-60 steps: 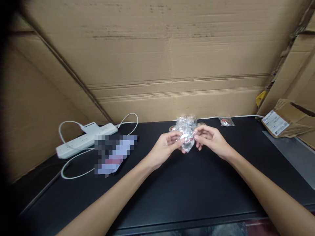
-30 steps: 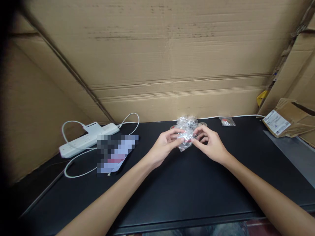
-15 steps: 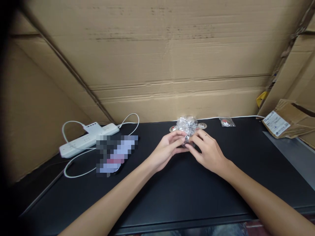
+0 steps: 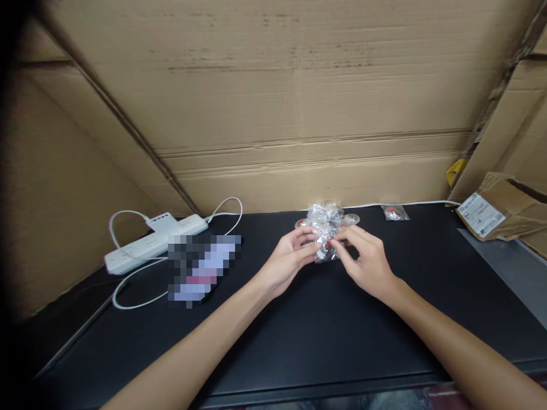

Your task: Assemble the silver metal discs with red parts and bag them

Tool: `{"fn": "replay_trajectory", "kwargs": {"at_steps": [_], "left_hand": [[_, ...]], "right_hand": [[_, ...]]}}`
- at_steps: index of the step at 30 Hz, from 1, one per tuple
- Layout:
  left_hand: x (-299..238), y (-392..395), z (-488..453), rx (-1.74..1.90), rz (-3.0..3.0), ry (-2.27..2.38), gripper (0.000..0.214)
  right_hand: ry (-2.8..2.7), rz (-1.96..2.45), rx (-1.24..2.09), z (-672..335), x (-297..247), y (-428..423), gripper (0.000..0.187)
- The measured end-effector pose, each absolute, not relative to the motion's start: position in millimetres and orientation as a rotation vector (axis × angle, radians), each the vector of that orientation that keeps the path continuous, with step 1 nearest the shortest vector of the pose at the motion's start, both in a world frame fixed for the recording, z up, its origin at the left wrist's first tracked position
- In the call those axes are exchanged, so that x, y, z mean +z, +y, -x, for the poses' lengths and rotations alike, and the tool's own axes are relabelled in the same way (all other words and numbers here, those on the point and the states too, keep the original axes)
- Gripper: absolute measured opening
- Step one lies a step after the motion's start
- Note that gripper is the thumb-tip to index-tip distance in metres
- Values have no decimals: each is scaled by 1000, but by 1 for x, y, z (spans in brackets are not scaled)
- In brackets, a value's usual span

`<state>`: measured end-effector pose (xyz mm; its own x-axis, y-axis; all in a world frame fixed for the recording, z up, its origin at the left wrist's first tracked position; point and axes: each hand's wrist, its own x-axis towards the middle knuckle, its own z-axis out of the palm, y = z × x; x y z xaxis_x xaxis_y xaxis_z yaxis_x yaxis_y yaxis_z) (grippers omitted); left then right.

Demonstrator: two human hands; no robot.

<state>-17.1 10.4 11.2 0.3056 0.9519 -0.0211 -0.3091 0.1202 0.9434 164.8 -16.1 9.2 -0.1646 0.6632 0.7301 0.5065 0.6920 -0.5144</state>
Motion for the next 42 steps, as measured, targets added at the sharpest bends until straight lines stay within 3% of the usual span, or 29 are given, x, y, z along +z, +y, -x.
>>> {"fn": "replay_trajectory", "kwargs": {"at_steps": [6,16,21,29,33,36,38,42], "left_hand": [[13,13,19,1097,-1018,815,25],[14,16,21,1163,-850,715,20],[13,15,21,1150,-907,702,24],[12,15,22,1155,-971,716,32],[12,15,23,1140,-1004,702,29],[13,13,21,1169,-1046,727,28],[14,12,20,1192,-1080,745,30],[13,12,18,1201,-1190,754,26]], "right_hand": [[-1430,958,655,-162,11,-13,11],[-1007,970,1089,-167,15,-6,28],[-1128,1014,1045,-166,15,-6,41],[-1171,1076,942,-174,3,3,42],[-1320,1139,477,-176,7,-1,33],[-1472,1153,119,-175,14,-9,16],[-1591,1172,163,-175,16,-12,8],[-1640,1236,658,-174,12,-11,26]]}}
